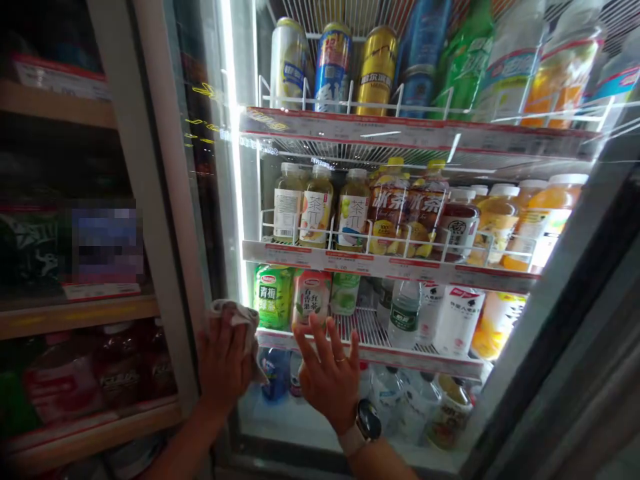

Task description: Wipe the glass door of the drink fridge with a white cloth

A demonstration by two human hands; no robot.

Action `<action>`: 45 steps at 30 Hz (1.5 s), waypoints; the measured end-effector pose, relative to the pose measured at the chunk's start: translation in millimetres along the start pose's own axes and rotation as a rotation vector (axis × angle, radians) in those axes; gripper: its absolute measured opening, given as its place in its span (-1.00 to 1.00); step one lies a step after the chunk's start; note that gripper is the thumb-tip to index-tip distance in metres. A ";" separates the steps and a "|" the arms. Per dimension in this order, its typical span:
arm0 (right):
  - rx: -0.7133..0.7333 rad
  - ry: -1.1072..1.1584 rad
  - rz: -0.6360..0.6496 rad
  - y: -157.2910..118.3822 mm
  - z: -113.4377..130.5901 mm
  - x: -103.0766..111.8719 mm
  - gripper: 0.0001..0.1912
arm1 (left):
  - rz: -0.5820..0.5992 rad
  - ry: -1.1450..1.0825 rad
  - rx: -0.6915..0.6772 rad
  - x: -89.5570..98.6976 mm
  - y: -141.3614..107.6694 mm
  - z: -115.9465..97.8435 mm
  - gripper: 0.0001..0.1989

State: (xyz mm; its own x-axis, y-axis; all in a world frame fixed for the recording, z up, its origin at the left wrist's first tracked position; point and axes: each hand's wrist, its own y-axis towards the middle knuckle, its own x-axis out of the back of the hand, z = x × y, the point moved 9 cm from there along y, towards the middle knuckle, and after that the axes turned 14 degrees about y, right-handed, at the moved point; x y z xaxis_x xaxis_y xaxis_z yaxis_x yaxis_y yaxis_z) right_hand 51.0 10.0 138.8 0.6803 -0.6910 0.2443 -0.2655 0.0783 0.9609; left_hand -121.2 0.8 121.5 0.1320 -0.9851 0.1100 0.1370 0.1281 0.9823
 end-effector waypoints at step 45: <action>0.005 0.005 0.019 -6.3 -4.3 -4.3 -0.40 | -0.002 -0.155 -0.080 -0.4 -53.8 -83.3 -0.33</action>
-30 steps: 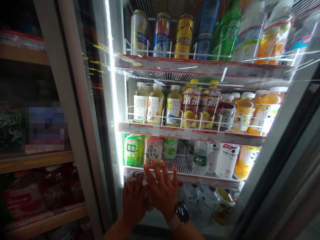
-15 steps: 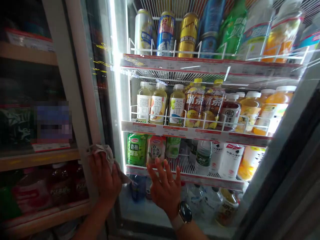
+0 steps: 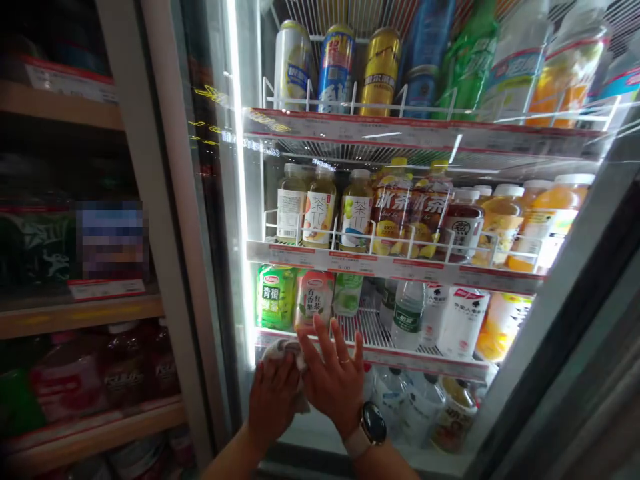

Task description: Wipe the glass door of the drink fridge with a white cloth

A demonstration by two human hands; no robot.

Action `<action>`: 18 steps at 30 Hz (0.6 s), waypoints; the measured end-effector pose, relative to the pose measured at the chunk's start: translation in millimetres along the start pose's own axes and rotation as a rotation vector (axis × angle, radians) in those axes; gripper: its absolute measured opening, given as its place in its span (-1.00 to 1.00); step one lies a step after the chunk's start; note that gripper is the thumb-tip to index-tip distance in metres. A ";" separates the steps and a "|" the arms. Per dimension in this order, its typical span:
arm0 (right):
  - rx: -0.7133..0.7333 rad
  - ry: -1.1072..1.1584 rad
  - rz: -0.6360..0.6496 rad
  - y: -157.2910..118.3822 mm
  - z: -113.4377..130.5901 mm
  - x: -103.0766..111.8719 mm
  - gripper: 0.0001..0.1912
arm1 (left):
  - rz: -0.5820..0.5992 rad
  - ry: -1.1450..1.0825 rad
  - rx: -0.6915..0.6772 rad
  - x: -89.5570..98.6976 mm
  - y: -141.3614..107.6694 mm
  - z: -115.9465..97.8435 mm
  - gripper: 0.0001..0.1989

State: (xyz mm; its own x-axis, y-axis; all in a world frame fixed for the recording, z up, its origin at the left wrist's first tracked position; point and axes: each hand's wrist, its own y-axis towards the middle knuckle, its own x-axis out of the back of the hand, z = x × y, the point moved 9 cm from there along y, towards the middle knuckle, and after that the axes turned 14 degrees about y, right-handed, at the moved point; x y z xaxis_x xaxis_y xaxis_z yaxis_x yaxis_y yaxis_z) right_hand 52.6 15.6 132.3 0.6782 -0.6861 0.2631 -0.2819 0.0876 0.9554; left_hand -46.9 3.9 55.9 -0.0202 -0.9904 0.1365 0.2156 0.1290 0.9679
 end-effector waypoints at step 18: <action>0.018 -0.073 -0.010 2.1 2.2 0.9 -0.43 | -0.048 0.177 0.216 7.1 57.6 44.7 -0.31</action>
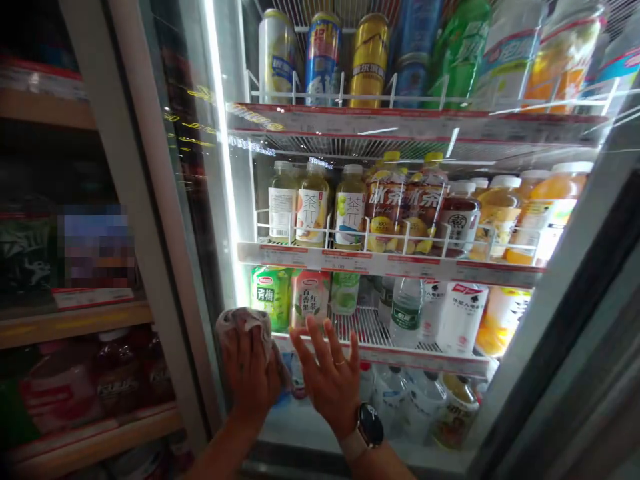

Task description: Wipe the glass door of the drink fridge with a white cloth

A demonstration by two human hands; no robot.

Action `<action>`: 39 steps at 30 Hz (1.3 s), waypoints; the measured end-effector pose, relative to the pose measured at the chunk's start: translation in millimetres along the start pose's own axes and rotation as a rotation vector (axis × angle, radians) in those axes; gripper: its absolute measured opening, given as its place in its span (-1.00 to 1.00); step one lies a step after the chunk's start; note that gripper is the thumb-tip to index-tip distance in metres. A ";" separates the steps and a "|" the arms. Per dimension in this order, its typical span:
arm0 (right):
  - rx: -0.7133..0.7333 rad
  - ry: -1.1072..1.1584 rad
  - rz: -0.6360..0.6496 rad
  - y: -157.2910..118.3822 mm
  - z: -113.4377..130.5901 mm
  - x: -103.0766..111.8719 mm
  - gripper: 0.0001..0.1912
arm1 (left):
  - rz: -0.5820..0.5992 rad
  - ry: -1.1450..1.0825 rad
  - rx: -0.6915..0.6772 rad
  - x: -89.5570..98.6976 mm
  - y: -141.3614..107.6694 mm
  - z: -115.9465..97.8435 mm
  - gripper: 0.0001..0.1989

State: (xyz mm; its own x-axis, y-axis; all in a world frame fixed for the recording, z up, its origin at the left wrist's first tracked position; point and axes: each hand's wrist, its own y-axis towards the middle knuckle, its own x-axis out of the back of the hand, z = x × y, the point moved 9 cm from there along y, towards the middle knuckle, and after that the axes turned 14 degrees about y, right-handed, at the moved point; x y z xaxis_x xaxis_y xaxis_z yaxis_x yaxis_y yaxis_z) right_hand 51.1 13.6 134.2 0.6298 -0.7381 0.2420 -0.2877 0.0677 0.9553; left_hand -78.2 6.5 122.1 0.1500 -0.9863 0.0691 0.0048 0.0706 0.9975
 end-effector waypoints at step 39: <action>0.007 0.035 -0.038 1.4 1.2 3.3 -0.51 | -0.019 -0.178 -0.206 3.9 -46.9 -37.2 -0.53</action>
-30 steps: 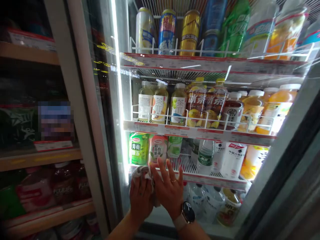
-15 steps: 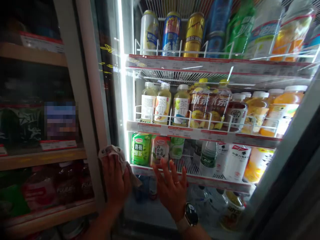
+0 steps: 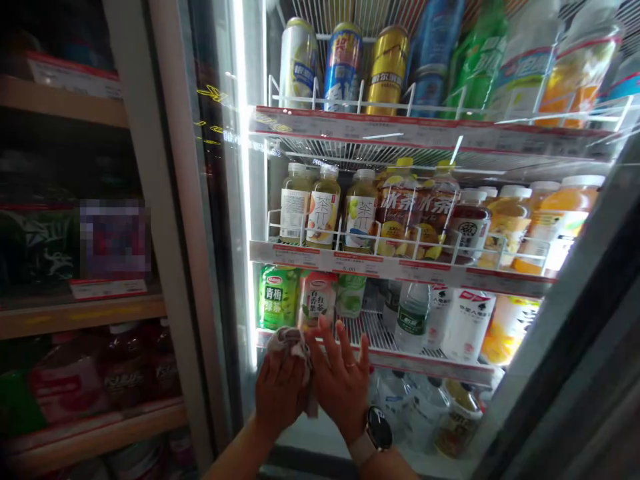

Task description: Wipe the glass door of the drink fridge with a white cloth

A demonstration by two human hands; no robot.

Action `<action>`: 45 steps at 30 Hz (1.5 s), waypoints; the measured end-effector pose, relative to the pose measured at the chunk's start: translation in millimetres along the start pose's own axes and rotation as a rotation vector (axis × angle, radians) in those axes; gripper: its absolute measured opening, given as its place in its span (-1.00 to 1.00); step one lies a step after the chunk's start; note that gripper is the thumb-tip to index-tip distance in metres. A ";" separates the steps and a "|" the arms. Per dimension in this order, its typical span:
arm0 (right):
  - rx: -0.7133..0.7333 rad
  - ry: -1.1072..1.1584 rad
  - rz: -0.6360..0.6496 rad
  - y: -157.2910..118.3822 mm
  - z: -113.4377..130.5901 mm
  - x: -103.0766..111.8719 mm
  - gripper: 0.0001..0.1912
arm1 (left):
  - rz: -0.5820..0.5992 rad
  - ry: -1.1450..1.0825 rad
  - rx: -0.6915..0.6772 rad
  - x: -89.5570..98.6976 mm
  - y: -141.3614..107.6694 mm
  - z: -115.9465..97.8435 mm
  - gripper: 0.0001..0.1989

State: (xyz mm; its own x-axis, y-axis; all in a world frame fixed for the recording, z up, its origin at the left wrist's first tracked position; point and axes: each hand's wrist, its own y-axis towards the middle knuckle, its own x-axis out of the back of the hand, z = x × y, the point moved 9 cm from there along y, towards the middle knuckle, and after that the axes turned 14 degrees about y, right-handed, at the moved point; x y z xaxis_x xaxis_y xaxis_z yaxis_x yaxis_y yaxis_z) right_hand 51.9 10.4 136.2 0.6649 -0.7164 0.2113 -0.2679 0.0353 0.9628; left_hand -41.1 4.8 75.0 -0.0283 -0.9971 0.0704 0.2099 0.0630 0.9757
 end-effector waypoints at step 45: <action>-0.053 -0.007 0.001 -20.0 9.0 -11.1 -0.40 | 0.033 0.132 0.066 6.3 22.3 45.8 -0.31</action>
State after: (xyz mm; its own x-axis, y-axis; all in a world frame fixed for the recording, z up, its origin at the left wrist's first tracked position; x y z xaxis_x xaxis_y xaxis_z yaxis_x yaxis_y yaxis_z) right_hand 43.6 11.4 113.1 0.6598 -0.7211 0.2111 -0.2311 0.0726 0.9702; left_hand -81.3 1.9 106.7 0.1070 -0.9911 0.0796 0.1439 0.0946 0.9851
